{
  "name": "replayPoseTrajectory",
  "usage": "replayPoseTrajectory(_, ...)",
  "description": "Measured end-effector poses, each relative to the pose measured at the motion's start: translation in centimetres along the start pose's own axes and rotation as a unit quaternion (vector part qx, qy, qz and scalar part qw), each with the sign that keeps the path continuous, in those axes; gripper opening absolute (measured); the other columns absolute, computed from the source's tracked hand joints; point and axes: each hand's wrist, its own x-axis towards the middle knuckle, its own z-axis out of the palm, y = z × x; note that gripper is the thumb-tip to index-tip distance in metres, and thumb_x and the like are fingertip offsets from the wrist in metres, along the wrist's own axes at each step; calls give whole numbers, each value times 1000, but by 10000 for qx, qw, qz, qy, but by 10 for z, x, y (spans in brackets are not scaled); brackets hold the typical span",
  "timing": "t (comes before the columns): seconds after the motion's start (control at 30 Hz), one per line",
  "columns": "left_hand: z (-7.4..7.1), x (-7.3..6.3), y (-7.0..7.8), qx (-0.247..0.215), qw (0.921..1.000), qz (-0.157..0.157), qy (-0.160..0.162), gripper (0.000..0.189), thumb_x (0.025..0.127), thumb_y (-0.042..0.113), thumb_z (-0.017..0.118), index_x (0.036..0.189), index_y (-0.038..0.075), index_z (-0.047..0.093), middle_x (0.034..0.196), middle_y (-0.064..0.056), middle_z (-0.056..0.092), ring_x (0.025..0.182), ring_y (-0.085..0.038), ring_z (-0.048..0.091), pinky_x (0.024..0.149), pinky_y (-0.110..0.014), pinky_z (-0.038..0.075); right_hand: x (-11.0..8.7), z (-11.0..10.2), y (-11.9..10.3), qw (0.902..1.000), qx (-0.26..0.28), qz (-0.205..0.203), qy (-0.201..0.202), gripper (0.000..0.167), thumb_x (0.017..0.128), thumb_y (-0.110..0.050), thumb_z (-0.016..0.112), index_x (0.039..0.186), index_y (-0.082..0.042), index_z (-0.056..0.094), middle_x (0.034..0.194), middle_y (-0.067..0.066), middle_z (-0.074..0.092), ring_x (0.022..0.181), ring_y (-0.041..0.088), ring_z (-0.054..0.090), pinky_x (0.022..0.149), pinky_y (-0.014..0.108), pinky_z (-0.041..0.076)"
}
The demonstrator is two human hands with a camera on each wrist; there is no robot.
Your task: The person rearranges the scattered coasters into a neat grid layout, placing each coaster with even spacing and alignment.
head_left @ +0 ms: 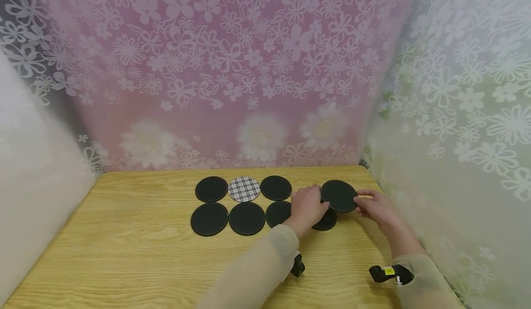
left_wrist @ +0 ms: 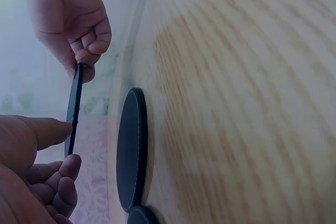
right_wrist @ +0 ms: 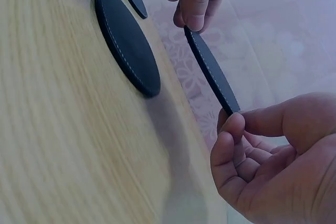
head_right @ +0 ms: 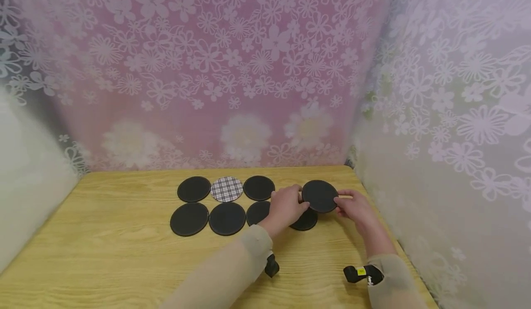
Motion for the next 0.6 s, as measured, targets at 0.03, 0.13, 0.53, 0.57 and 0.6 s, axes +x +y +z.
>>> replayPoseTrajectory(0.03, -1, 1, -2, 3, 10000, -6, 7, 45, 102, 46, 82, 140, 22, 75, 121, 4, 78, 113, -21, 71, 95, -41, 49, 2, 2, -1, 10000, -32, -11, -28, 55, 117, -13, 56, 159, 14, 34, 97, 3, 68, 80, 11, 69, 79, 30, 61)
replayPoseTrajectory(0.13, -4, 3, -8, -23, 10000, -47, 8, 45, 102, 45, 82, 139, 22, 75, 118, 4, 79, 110, -21, 72, 92, -40, 47, 7, 6, -5, 10000, -49, -31, -81, 56, 117, -13, 55, 160, 14, 33, 97, 4, 68, 80, 12, 68, 79, 30, 61)
replayPoseTrajectory(0.53, -15, 9, -28, -189, 9997, -141, 46, 45, 102, 40, 83, 140, 17, 75, 82, 10, 69, 98, -22, 69, 86, -39, 45, 28, 27, -20, 9999, -134, -23, -100, 55, 117, -14, 55, 160, 14, 35, 101, 6, 68, 83, 15, 68, 81, 31, 61)
replayPoseTrajectory(0.57, -16, 10, -30, -187, 9997, -154, 54, 45, 102, 40, 83, 140, 17, 75, 82, 10, 69, 98, -22, 69, 86, -39, 44, 29, 28, -22, 9998, -162, -7, -102, 56, 117, -14, 56, 161, 13, 35, 103, 6, 68, 84, 16, 68, 82, 32, 61)
replayPoseTrajectory(0.6, -16, 11, -32, -192, 9997, -170, 64, 44, 102, 40, 83, 139, 17, 75, 83, 9, 69, 98, -23, 69, 86, -40, 44, 31, 30, -23, 9998, -195, -1, -103, 55, 117, -14, 56, 161, 13, 35, 104, 7, 67, 85, 17, 68, 83, 33, 61)
